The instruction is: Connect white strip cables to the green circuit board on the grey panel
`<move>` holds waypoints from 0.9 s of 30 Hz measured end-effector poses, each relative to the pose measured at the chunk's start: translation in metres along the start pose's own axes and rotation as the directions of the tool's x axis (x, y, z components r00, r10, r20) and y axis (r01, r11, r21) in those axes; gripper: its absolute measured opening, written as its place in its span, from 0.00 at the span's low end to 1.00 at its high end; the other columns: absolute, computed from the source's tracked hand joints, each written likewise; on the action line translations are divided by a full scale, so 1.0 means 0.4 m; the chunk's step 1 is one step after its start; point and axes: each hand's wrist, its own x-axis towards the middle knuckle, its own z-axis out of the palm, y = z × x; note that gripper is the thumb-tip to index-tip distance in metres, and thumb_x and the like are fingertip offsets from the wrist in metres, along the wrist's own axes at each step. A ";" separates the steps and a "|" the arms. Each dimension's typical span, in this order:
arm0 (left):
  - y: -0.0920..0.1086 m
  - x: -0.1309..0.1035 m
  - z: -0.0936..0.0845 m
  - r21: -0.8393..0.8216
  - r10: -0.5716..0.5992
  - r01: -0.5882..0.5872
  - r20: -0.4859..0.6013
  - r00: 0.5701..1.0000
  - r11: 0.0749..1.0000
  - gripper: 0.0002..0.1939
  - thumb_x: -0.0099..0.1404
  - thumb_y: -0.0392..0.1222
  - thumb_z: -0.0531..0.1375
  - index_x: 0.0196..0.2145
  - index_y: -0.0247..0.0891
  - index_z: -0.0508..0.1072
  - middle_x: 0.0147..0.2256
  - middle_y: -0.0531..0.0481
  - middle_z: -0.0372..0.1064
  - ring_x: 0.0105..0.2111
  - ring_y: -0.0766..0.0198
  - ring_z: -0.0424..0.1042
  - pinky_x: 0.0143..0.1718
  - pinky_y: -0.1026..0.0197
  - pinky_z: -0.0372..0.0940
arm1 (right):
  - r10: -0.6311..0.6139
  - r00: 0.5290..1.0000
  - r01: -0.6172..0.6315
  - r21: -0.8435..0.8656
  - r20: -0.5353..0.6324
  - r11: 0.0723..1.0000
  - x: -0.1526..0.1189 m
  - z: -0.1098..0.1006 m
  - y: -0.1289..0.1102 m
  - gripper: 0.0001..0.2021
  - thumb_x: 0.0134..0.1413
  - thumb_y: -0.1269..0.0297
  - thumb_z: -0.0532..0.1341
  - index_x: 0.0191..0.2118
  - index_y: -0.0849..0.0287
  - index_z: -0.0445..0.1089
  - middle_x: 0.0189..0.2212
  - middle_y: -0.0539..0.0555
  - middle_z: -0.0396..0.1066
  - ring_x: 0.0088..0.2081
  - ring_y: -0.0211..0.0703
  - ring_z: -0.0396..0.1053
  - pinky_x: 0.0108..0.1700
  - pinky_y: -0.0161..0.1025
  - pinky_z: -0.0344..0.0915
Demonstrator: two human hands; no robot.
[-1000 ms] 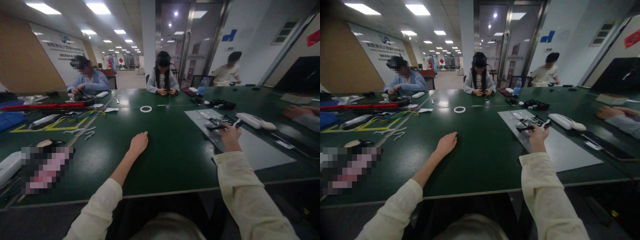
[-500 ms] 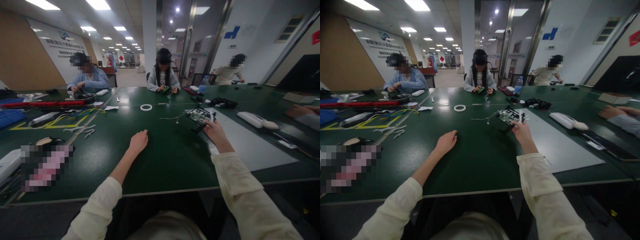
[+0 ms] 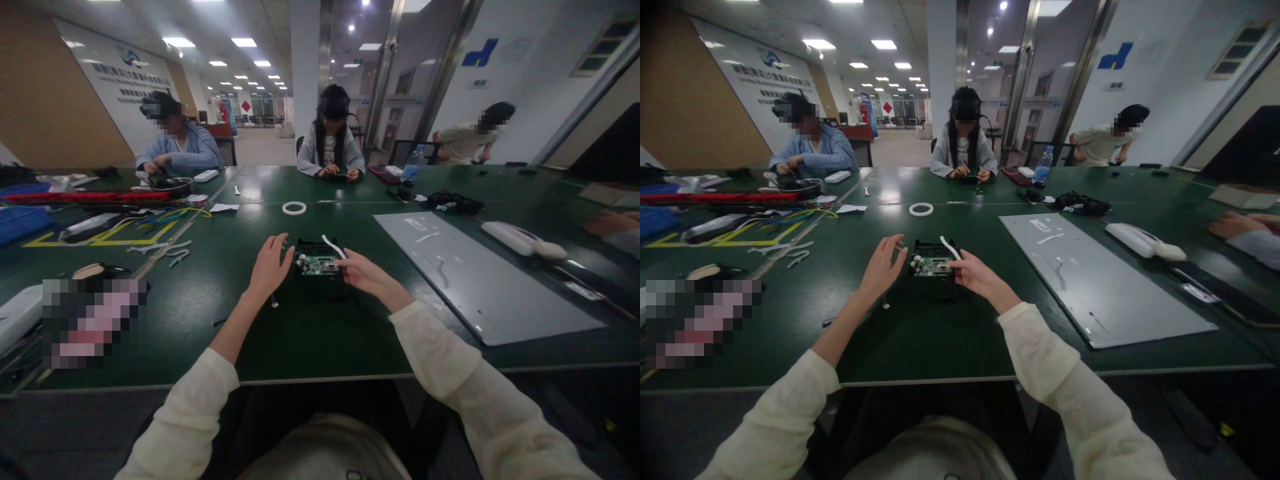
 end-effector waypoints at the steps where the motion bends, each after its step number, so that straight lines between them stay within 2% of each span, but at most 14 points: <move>1: 0.000 -0.003 0.007 -0.027 0.008 -0.007 0.043 0.999 1.000 0.18 0.68 0.45 0.47 0.53 0.38 0.59 0.46 0.44 0.62 0.45 0.59 0.65 0.48 0.54 0.62 | 0.014 1.000 -0.014 -0.011 0.018 1.000 0.002 0.012 0.007 0.16 0.46 0.76 0.61 0.42 0.57 0.60 0.34 0.50 0.69 0.31 0.33 0.71 0.32 0.30 0.70; 5: 0.004 -0.021 0.025 -0.014 0.053 -0.051 0.254 0.966 0.999 0.23 0.68 0.52 0.45 0.56 0.40 0.58 0.54 0.42 0.56 0.54 0.55 0.59 0.53 0.50 0.57 | 0.065 0.998 -0.066 -0.049 -0.003 0.997 0.008 0.032 0.026 0.20 0.46 0.78 0.60 0.46 0.58 0.58 0.37 0.52 0.69 0.31 0.34 0.71 0.33 0.30 0.70; 10: 0.013 -0.040 0.032 0.035 0.095 -0.127 0.483 0.870 0.991 0.30 0.64 0.61 0.46 0.59 0.46 0.54 0.62 0.46 0.46 0.61 0.48 0.45 0.57 0.41 0.49 | 0.121 0.992 -0.123 -0.157 -0.025 0.980 0.020 0.011 0.024 0.24 0.48 0.76 0.61 0.52 0.62 0.56 0.39 0.56 0.69 0.34 0.34 0.71 0.35 0.30 0.70; 12: 0.013 -0.043 0.034 0.053 0.087 -0.134 0.522 0.849 0.990 0.32 0.62 0.63 0.46 0.60 0.47 0.53 0.62 0.47 0.44 0.62 0.47 0.43 0.57 0.40 0.48 | 0.112 0.993 -0.120 -0.263 -0.047 0.957 0.023 -0.001 0.018 0.24 0.49 0.73 0.62 0.53 0.63 0.56 0.39 0.56 0.70 0.35 0.36 0.71 0.37 0.31 0.70; 15: 0.010 -0.044 0.041 0.086 0.058 -0.124 0.540 0.839 0.988 0.35 0.61 0.65 0.46 0.60 0.46 0.52 0.63 0.46 0.44 0.62 0.46 0.44 0.57 0.40 0.47 | 0.071 0.990 -0.118 -0.461 -0.119 0.880 0.023 -0.023 0.007 0.19 0.52 0.66 0.61 0.50 0.65 0.61 0.36 0.57 0.71 0.34 0.38 0.72 0.37 0.33 0.70; 17: 0.008 -0.043 0.044 0.096 0.051 -0.123 0.548 0.835 0.988 0.35 0.61 0.65 0.45 0.60 0.45 0.52 0.62 0.45 0.45 0.61 0.46 0.45 0.57 0.41 0.47 | -0.031 0.980 -0.097 -0.600 -0.199 0.794 0.014 -0.052 -0.002 0.15 0.52 0.63 0.60 0.45 0.64 0.66 0.33 0.57 0.72 0.31 0.39 0.72 0.35 0.35 0.70; 18: 0.007 -0.043 0.045 0.094 0.053 -0.125 0.552 0.832 0.988 0.35 0.62 0.65 0.45 0.60 0.44 0.52 0.62 0.45 0.46 0.61 0.46 0.46 0.57 0.41 0.47 | -0.122 0.964 -0.073 -0.673 -0.238 0.736 0.005 -0.073 -0.008 0.13 0.51 0.62 0.61 0.42 0.63 0.68 0.31 0.56 0.73 0.30 0.40 0.72 0.35 0.36 0.69; 19: 0.006 -0.042 0.046 0.091 0.056 -0.128 0.556 0.829 0.988 0.35 0.62 0.65 0.45 0.60 0.44 0.53 0.62 0.45 0.46 0.61 0.47 0.46 0.57 0.41 0.47 | -0.230 0.934 -0.053 -0.745 -0.272 0.665 -0.008 -0.100 -0.016 0.11 0.49 0.61 0.62 0.39 0.61 0.70 0.30 0.55 0.73 0.30 0.40 0.72 0.35 0.37 0.69; 21: 0.006 -0.041 0.045 0.081 0.062 -0.129 0.561 0.825 0.988 0.34 0.62 0.64 0.45 0.60 0.44 0.53 0.62 0.44 0.46 0.61 0.47 0.46 0.58 0.42 0.47 | -0.445 0.836 -0.059 -0.860 -0.319 0.506 -0.047 -0.171 -0.040 0.09 0.47 0.61 0.62 0.35 0.59 0.72 0.29 0.55 0.72 0.32 0.43 0.71 0.40 0.40 0.66; 22: 0.005 -0.041 0.045 0.078 0.061 -0.126 0.563 0.825 0.989 0.34 0.62 0.64 0.45 0.60 0.44 0.53 0.62 0.44 0.46 0.61 0.47 0.46 0.58 0.42 0.47 | -0.528 0.777 -0.100 -0.895 -0.343 0.435 -0.071 -0.214 -0.056 0.09 0.48 0.61 0.62 0.35 0.58 0.72 0.31 0.55 0.72 0.36 0.45 0.70 0.43 0.41 0.64; 24: 0.005 -0.040 0.044 0.076 0.056 -0.119 0.563 0.825 0.990 0.34 0.62 0.64 0.46 0.60 0.44 0.53 0.62 0.44 0.46 0.61 0.48 0.46 0.58 0.43 0.47 | -0.654 0.632 -0.259 -0.908 -0.416 0.328 -0.125 -0.307 -0.087 0.13 0.51 0.60 0.57 0.40 0.59 0.71 0.38 0.59 0.71 0.43 0.48 0.68 0.48 0.45 0.60; 25: 0.005 -0.040 0.044 0.075 0.056 -0.118 0.564 0.824 0.990 0.34 0.62 0.64 0.46 0.60 0.44 0.53 0.62 0.44 0.46 0.61 0.48 0.46 0.58 0.43 0.47 | -0.702 0.539 -0.364 -0.880 -0.465 0.304 -0.151 -0.353 -0.101 0.15 0.52 0.60 0.56 0.43 0.62 0.70 0.42 0.62 0.69 0.47 0.50 0.66 0.50 0.46 0.58; 27: 0.004 -0.040 0.044 0.072 0.060 -0.122 0.568 0.821 0.990 0.34 0.62 0.64 0.45 0.60 0.44 0.53 0.62 0.44 0.46 0.61 0.47 0.47 0.58 0.43 0.47 | -0.702 0.372 -0.548 -0.754 -0.607 0.362 -0.192 -0.433 -0.118 0.20 0.52 0.60 0.55 0.48 0.66 0.67 0.45 0.68 0.66 0.50 0.54 0.62 0.50 0.48 0.57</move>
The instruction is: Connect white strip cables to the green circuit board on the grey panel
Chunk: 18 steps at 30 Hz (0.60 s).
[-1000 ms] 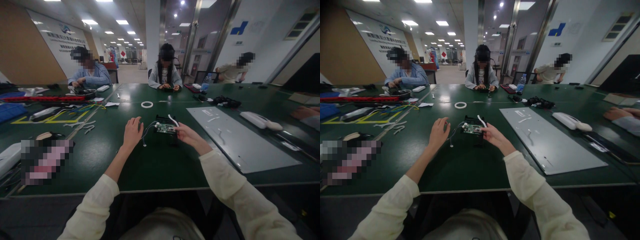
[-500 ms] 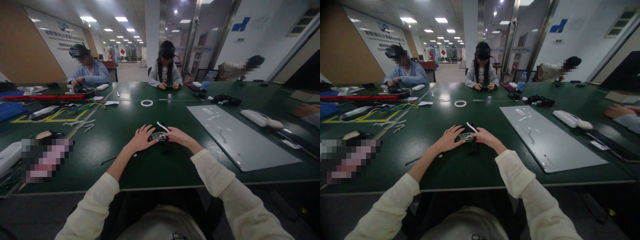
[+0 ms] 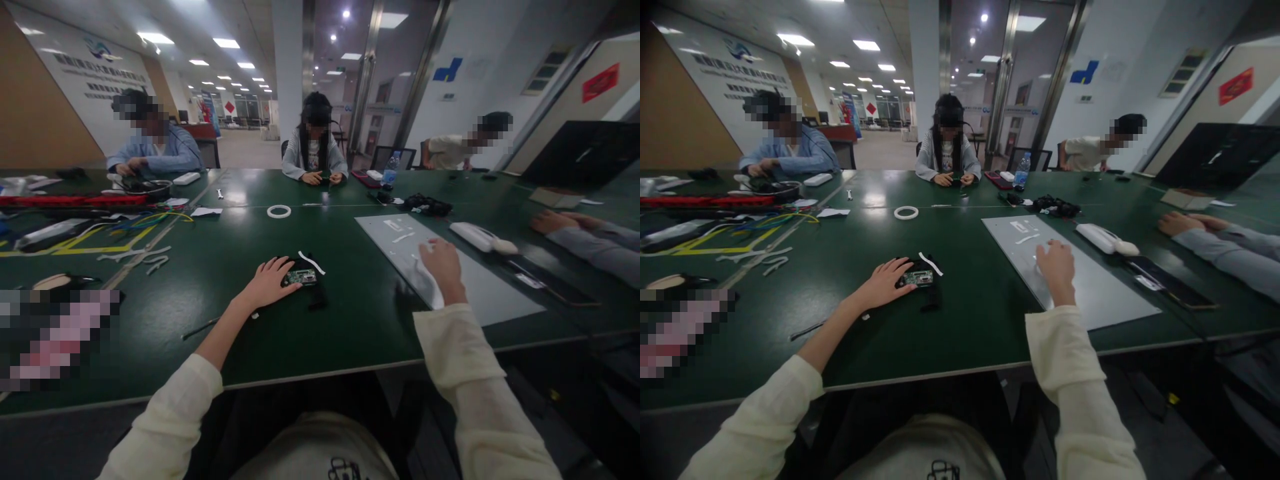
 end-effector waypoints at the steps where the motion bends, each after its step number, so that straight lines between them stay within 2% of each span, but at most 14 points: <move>1: 0.000 0.000 0.001 0.001 0.002 -0.002 0.000 1.000 1.000 0.35 0.62 0.64 0.45 0.60 0.44 0.53 0.62 0.44 0.46 0.61 0.47 0.47 0.58 0.43 0.47 | 0.064 0.998 -0.064 -0.026 -0.007 0.998 0.016 -0.004 0.030 0.21 0.53 0.59 0.54 0.47 0.69 0.66 0.45 0.71 0.65 0.50 0.57 0.62 0.48 0.50 0.58; 3: 0.000 0.000 0.002 0.005 0.003 -0.003 -0.003 1.000 1.000 0.35 0.62 0.65 0.45 0.60 0.44 0.53 0.62 0.44 0.46 0.61 0.47 0.47 0.58 0.43 0.47 | 0.156 0.987 -0.155 -0.034 0.030 0.987 0.032 -0.001 0.070 0.21 0.51 0.56 0.54 0.43 0.70 0.69 0.40 0.74 0.67 0.46 0.61 0.65 0.44 0.52 0.59; 5: 0.001 -0.001 0.002 0.007 -0.001 0.001 -0.011 1.000 1.000 0.34 0.62 0.64 0.45 0.60 0.43 0.54 0.62 0.44 0.46 0.61 0.47 0.47 0.58 0.43 0.47 | 0.185 0.980 -0.186 0.001 0.076 0.983 0.035 0.011 0.086 0.18 0.49 0.57 0.55 0.39 0.67 0.70 0.35 0.70 0.69 0.42 0.59 0.67 0.42 0.51 0.60; 8: 0.004 -0.003 0.000 0.000 -0.009 0.009 -0.010 1.000 1.000 0.34 0.62 0.64 0.45 0.60 0.44 0.53 0.62 0.44 0.46 0.61 0.47 0.47 0.58 0.42 0.47 | 0.146 0.984 -0.158 0.117 0.106 0.981 0.035 0.027 0.083 0.14 0.46 0.63 0.56 0.37 0.64 0.71 0.27 0.59 0.70 0.36 0.50 0.69 0.40 0.44 0.61; 11: 0.005 -0.006 -0.006 -0.012 -0.011 0.011 0.001 1.000 1.000 0.35 0.62 0.65 0.45 0.61 0.46 0.52 0.63 0.45 0.45 0.61 0.47 0.46 0.58 0.41 0.46 | 0.086 0.994 -0.099 0.253 0.060 0.962 0.030 0.026 0.049 0.15 0.47 0.64 0.53 0.38 0.64 0.71 0.21 0.53 0.67 0.29 0.43 0.67 0.35 0.39 0.62; 13: 0.005 -0.008 -0.008 -0.019 -0.011 0.011 0.003 1.000 1.000 0.35 0.62 0.65 0.44 0.61 0.46 0.52 0.63 0.45 0.45 0.61 0.46 0.46 0.58 0.41 0.46 | 0.048 0.999 -0.049 0.429 0.013 0.902 0.007 0.019 -0.007 0.16 0.47 0.63 0.52 0.39 0.64 0.70 0.21 0.51 0.65 0.27 0.40 0.65 0.32 0.37 0.61; 14: 0.005 -0.008 -0.008 -0.022 -0.009 0.009 0.003 1.000 1.000 0.35 0.62 0.65 0.44 0.61 0.46 0.52 0.63 0.45 0.45 0.61 0.46 0.46 0.58 0.41 0.46 | 0.014 1.000 -0.016 0.544 0.008 0.839 -0.015 0.015 -0.048 0.16 0.47 0.62 0.52 0.39 0.63 0.70 0.20 0.50 0.64 0.26 0.39 0.64 0.31 0.36 0.61; 16: 0.004 -0.009 -0.007 -0.026 -0.006 0.006 -0.002 1.000 1.000 0.34 0.62 0.65 0.45 0.61 0.46 0.52 0.63 0.45 0.45 0.61 0.46 0.46 0.58 0.41 0.46 | -0.111 0.990 0.012 0.727 0.088 0.686 -0.082 0.012 -0.156 0.14 0.46 0.62 0.54 0.37 0.61 0.69 0.20 0.48 0.63 0.25 0.35 0.62 0.30 0.33 0.60; 17: 0.005 -0.009 -0.006 -0.025 -0.005 0.005 -0.009 1.000 1.000 0.34 0.62 0.65 0.45 0.61 0.46 0.53 0.62 0.45 0.46 0.61 0.46 0.46 0.58 0.41 0.46 | -0.207 0.967 0.009 0.789 0.150 0.614 -0.125 0.014 -0.219 0.12 0.46 0.62 0.55 0.36 0.60 0.69 0.21 0.47 0.63 0.25 0.34 0.62 0.30 0.33 0.60; 18: 0.006 -0.008 -0.004 -0.022 -0.006 0.006 -0.020 1.000 1.000 0.34 0.62 0.65 0.46 0.60 0.46 0.53 0.62 0.45 0.46 0.61 0.46 0.47 0.58 0.41 0.46 | -0.329 0.917 -0.004 0.832 0.224 0.555 -0.173 0.020 -0.284 0.11 0.47 0.61 0.55 0.36 0.59 0.69 0.22 0.47 0.64 0.26 0.34 0.63 0.31 0.32 0.60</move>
